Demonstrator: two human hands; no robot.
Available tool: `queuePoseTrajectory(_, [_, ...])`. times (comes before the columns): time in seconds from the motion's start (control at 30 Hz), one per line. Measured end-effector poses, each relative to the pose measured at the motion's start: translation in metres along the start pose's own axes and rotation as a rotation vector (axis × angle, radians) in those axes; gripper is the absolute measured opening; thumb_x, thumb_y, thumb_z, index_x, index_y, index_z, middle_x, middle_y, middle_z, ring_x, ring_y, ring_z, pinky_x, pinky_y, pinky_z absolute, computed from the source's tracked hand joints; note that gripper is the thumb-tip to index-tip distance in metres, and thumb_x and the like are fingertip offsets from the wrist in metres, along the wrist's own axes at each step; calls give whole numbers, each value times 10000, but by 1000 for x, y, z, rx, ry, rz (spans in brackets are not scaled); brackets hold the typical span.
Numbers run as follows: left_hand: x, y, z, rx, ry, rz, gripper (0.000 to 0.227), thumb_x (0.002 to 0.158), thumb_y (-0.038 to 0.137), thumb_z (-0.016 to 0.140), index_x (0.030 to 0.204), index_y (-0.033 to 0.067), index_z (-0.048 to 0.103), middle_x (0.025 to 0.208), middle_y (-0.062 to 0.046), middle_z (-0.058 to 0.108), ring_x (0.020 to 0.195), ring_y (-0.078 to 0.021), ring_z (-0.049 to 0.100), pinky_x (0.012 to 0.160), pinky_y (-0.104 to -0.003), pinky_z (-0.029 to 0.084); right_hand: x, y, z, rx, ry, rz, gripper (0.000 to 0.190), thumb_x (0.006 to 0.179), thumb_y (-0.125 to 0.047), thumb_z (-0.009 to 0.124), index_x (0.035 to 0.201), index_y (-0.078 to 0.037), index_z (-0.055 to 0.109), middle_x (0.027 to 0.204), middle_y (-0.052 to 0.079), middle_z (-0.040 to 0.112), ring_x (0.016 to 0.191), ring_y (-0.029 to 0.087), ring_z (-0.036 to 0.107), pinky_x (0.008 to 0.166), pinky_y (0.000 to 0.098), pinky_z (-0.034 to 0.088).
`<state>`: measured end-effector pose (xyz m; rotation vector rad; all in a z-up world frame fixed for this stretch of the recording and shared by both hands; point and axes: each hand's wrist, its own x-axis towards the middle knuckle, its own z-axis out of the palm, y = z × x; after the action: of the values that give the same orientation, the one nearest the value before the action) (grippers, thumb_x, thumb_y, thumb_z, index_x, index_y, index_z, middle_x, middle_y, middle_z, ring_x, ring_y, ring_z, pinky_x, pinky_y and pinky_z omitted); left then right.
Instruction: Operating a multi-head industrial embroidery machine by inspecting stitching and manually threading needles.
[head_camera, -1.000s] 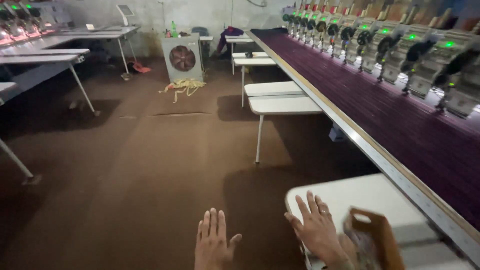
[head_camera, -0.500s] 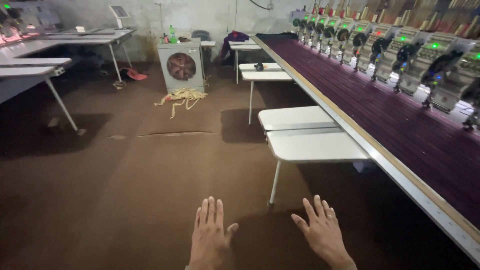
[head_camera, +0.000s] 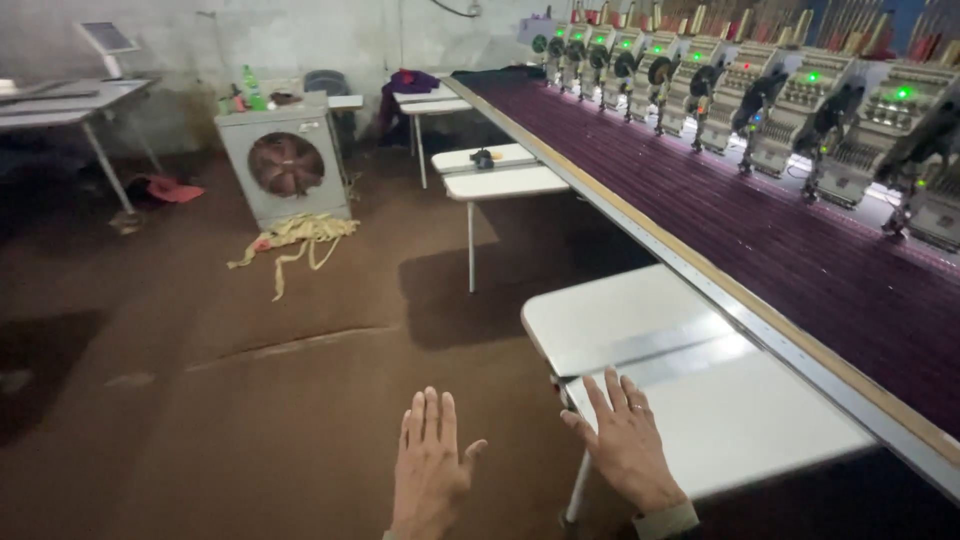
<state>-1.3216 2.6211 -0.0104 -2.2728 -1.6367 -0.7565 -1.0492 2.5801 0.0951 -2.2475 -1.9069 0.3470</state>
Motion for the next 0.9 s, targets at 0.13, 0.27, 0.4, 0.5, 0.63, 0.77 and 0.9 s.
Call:
queuePoseTrajectory(0.13, [113, -51, 52, -5, -14, 92, 872, 995, 645, 497, 1566, 13, 313, 1639, -246, 287, 1531, -385, 235, 1205, -508, 237, 129, -7, 47, -25, 164, -23, 783, 968, -729, 329, 1605, -275, 291, 1723, 108, 116, 1590, 312, 96, 1265, 469, 102])
queuePoseTrajectory(0.27, [233, -89, 113, -1, -31, 199, 888, 998, 658, 490, 1570, 7, 294, 1633, -264, 273, 1534, -385, 214, 1225, -503, 189, 233, -22, 51, -62, 160, 51, 786, 979, -733, 317, 1618, -281, 242, 1723, 118, 84, 1594, 326, 65, 1270, 486, 81])
queuePoseTrajectory(0.4, [345, -106, 203, 45, 15, 292, 907, 991, 702, 432, 1555, -1, 326, 1611, -275, 321, 1523, -390, 256, 1216, -519, 226, 350, 2, 67, -125, 268, 62, 782, 992, -718, 364, 1602, -236, 286, 1701, 162, 143, 1568, 371, 125, 1254, 515, 114])
queuePoseTrajectory(0.5, [431, -108, 256, -25, 43, 313, 876, 994, 674, 447, 1554, 9, 337, 1612, -252, 335, 1519, -371, 274, 1219, -503, 232, 453, 31, 77, -173, 346, 66, 810, 980, -737, 404, 1590, -210, 325, 1690, 193, 172, 1554, 384, 175, 1234, 510, 163])
queuePoseTrajectory(0.63, [532, -96, 364, 29, 114, 319, 933, 967, 751, 394, 1562, 35, 331, 1631, -226, 323, 1536, -353, 264, 1236, -488, 232, 556, 52, 46, -162, 270, 169, 804, 985, -732, 397, 1598, -222, 298, 1697, 174, 154, 1564, 374, 156, 1249, 515, 142])
queuePoseTrajectory(0.77, [630, -70, 415, -126, 4, 385, 888, 1002, 688, 456, 1573, 26, 296, 1645, -236, 263, 1550, -364, 193, 1235, -492, 174, 650, 80, 23, -158, 268, 249, 802, 981, -737, 405, 1602, -242, 288, 1708, 130, 138, 1573, 346, 131, 1263, 509, 122])
queuePoseTrajectory(0.9, [723, -33, 476, -220, -83, 489, 868, 1027, 653, 467, 1586, 21, 262, 1649, -247, 230, 1553, -373, 151, 1231, -495, 137, 729, 100, -6, -73, 211, 384, 795, 993, -719, 394, 1616, -246, 250, 1720, 120, 81, 1591, 332, 71, 1281, 504, 81])
